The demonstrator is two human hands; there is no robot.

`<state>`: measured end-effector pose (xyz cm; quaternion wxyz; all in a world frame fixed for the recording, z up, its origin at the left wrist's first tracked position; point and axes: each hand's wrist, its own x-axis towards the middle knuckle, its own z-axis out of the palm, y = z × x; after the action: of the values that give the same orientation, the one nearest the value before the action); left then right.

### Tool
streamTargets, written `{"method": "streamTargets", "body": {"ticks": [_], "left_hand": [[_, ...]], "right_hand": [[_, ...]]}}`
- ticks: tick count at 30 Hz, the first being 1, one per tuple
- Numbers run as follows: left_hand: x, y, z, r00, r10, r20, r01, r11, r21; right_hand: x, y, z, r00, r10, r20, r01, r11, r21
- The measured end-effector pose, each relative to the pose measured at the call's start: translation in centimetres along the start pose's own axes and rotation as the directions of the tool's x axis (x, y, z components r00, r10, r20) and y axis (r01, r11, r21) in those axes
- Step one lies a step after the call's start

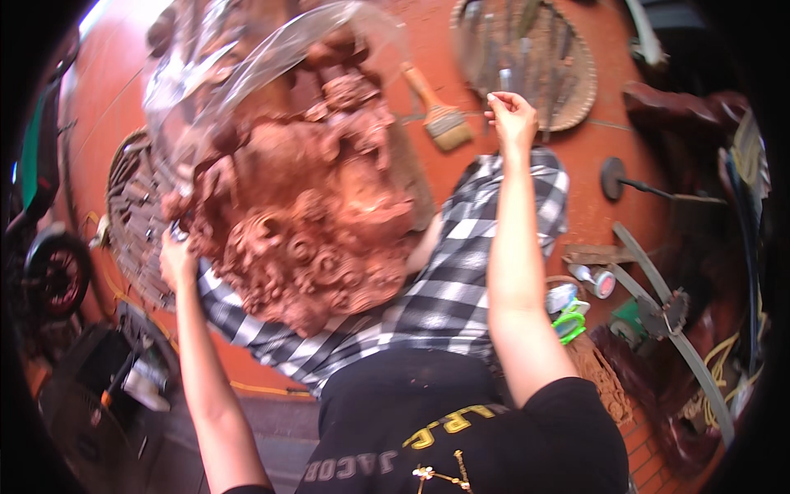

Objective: The person carves a large wooden sculpture using a rotary tool and a chisel. They switch between tools to refine details and brush away debris from the intricate surface.

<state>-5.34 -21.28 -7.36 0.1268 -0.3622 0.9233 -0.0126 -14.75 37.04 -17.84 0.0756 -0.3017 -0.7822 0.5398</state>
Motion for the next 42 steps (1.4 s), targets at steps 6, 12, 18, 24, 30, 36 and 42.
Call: {"method": "streamTargets", "body": {"ticks": [6,12,18,24,30,36,42], "left_hand": [[0.8,0.2,0.6,0.992,0.122,-0.038,-0.121,0.993,0.012],[0.3,0.6,0.2,0.995,0.089,-0.047,-0.087,0.995,0.04],[0.6,1.3,0.0,0.999,0.038,0.007,-0.038,0.999,-0.005],[-0.6,2.4,-1.2,1.0,0.016,0.013,-0.016,1.0,0.008],[-1.0,3.4,-1.4,1.0,0.001,-0.009,-0.001,1.0,-0.001],[-1.3,3.2,-1.8,1.0,0.012,-0.011,-0.012,1.0,-0.014],[-0.6,3.2,-1.5,1.0,0.02,0.023,-0.02,1.0,-0.017]], "right_hand": [[2.9,2.4,-4.5,0.863,0.141,-0.485,-0.005,0.962,0.272],[2.8,-0.1,-3.1,0.932,-0.116,-0.345,-0.067,0.878,-0.474],[2.2,-0.4,0.3,0.968,-0.251,-0.022,0.103,0.474,-0.875],[4.5,0.2,1.0,0.988,-0.147,0.05,0.096,0.326,-0.94],[2.6,-2.5,-3.1,0.974,-0.224,-0.036,0.153,0.766,-0.624],[-10.4,-10.8,-5.5,0.893,-0.176,0.414,-0.161,0.734,0.66],[-18.1,-14.0,-2.7,0.809,-0.157,0.566,-0.223,0.809,0.544]]}}
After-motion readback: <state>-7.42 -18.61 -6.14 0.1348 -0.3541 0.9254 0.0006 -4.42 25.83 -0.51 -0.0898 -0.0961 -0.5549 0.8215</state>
